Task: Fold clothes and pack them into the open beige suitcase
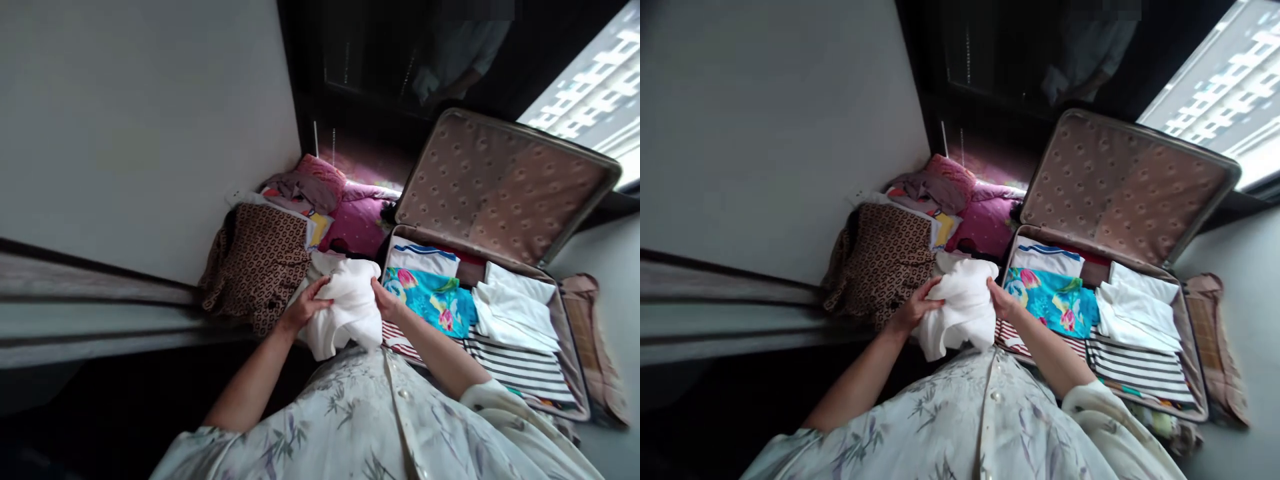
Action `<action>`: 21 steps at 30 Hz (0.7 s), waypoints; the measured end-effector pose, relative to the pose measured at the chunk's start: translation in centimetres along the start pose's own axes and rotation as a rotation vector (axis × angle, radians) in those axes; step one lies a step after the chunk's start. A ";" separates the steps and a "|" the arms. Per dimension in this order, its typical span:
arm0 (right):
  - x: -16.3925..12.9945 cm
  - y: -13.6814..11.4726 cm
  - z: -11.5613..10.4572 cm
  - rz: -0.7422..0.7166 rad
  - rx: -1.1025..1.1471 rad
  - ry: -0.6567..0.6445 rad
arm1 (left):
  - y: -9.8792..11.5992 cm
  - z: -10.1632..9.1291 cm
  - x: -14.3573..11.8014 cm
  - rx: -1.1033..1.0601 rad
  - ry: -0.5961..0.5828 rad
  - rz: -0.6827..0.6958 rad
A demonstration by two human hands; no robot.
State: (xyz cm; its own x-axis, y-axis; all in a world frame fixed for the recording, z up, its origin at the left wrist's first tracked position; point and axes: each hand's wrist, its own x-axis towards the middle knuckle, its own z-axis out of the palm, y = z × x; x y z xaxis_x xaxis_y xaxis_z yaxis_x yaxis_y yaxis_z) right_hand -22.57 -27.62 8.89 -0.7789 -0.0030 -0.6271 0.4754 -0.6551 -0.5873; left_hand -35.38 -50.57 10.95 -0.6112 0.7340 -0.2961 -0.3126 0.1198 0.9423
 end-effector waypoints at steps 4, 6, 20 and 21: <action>-3.4 -2.0 -1.7 -0.131 0.131 0.090 | 2.3 2.3 1.9 0.036 -0.254 -0.149; -5.4 -3.1 -3.7 -0.235 0.110 0.173 | 3.2 4.4 3.6 0.028 -0.381 -0.154; -10.8 -6.1 -20.9 -0.713 0.122 0.892 | 11.5 23.0 26.3 0.970 -0.541 0.237; -10.5 -6.0 -21.9 -0.657 0.035 0.976 | 11.0 24.1 27.2 1.105 -0.429 0.246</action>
State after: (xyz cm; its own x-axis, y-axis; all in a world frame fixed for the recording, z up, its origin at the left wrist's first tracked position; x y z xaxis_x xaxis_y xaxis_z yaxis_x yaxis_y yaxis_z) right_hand -8.29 -7.07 7.77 -0.2201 0.9129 -0.3438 0.0758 -0.3354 -0.9390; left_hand -37.87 -13.19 17.01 -0.2104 0.9544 -0.2119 0.6957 0.2985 0.6534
